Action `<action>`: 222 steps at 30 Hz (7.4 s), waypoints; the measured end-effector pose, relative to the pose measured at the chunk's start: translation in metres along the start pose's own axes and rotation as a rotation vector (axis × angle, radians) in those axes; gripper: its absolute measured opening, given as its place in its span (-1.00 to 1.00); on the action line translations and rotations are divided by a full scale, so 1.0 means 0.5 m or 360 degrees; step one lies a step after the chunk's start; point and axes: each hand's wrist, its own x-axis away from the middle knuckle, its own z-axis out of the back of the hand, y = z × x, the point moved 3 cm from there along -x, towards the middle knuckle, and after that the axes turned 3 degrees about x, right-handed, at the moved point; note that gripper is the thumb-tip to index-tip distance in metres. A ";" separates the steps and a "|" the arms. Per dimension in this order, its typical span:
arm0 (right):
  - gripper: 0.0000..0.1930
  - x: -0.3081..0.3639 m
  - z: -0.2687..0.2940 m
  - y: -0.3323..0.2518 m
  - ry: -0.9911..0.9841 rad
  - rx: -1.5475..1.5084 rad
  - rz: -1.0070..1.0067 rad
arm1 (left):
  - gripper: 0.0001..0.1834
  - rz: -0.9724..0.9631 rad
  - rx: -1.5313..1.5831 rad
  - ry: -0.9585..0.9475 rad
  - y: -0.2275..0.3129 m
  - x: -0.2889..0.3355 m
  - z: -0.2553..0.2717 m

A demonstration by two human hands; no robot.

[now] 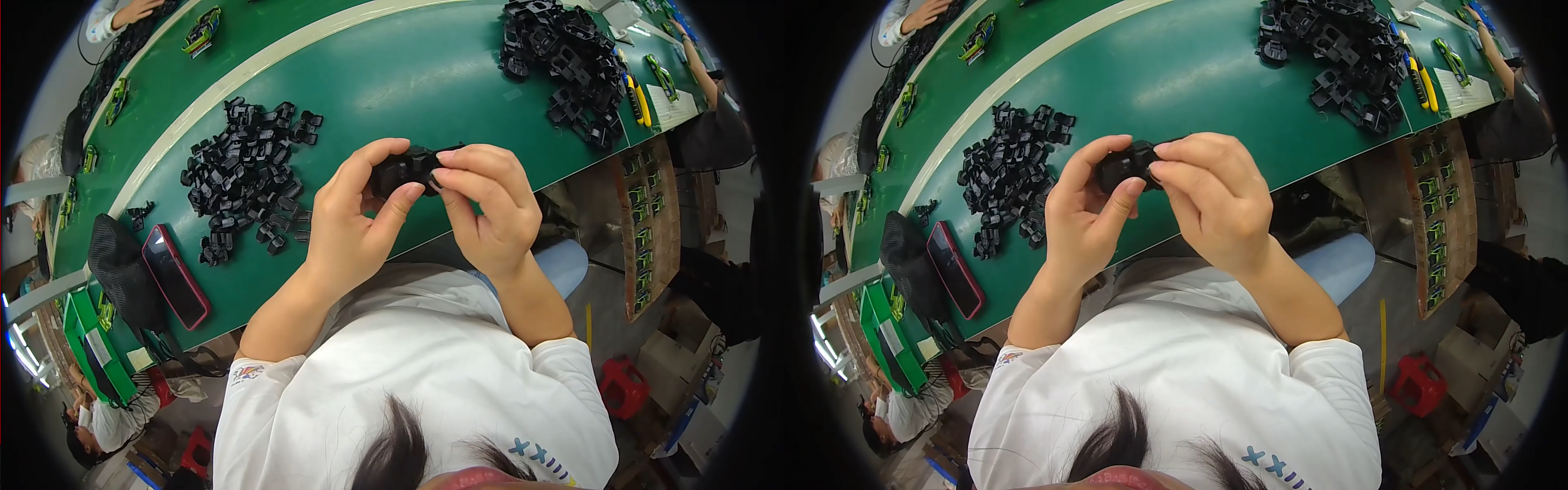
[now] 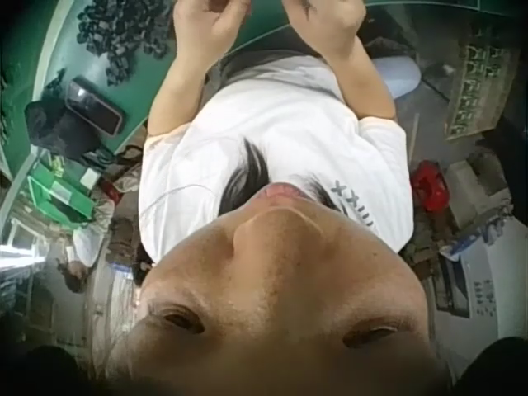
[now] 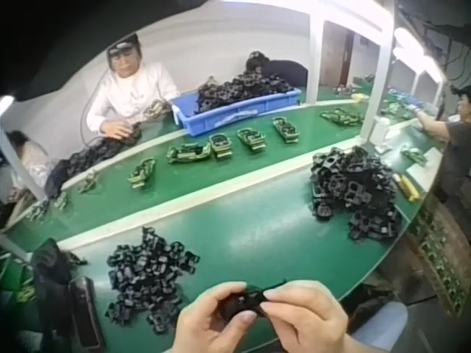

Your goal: The person assembles toy car chassis by hand, picking up plastic parts from piles on the workbench, snapping the pieces together, and passing the assembled units along the assembly line.

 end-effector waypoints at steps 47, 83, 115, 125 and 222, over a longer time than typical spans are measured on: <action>-0.81 -0.046 0.060 0.012 -0.0604 0.0036 0.0346 | -0.67 0.0456 0.0645 -0.0071 -0.011 -0.017 0.007; -0.64 0.015 0.041 0.033 -0.0289 -0.1154 -0.1626 | -0.69 0.0137 0.0635 -0.0123 -0.005 -0.003 -0.003; -0.69 0.039 0.024 0.056 -0.0420 -0.1234 -0.1866 | -0.71 0.0268 0.0593 -0.0048 -0.015 -0.001 -0.011; -0.73 0.035 0.018 0.040 -0.0375 -0.1107 -0.1810 | -0.72 0.0011 0.0291 -0.0043 -0.009 0.014 -0.010; -0.76 0.077 0.053 0.072 0.0058 -0.1586 -0.1770 | -0.64 0.0263 0.0701 -0.0113 -0.026 -0.011 -0.010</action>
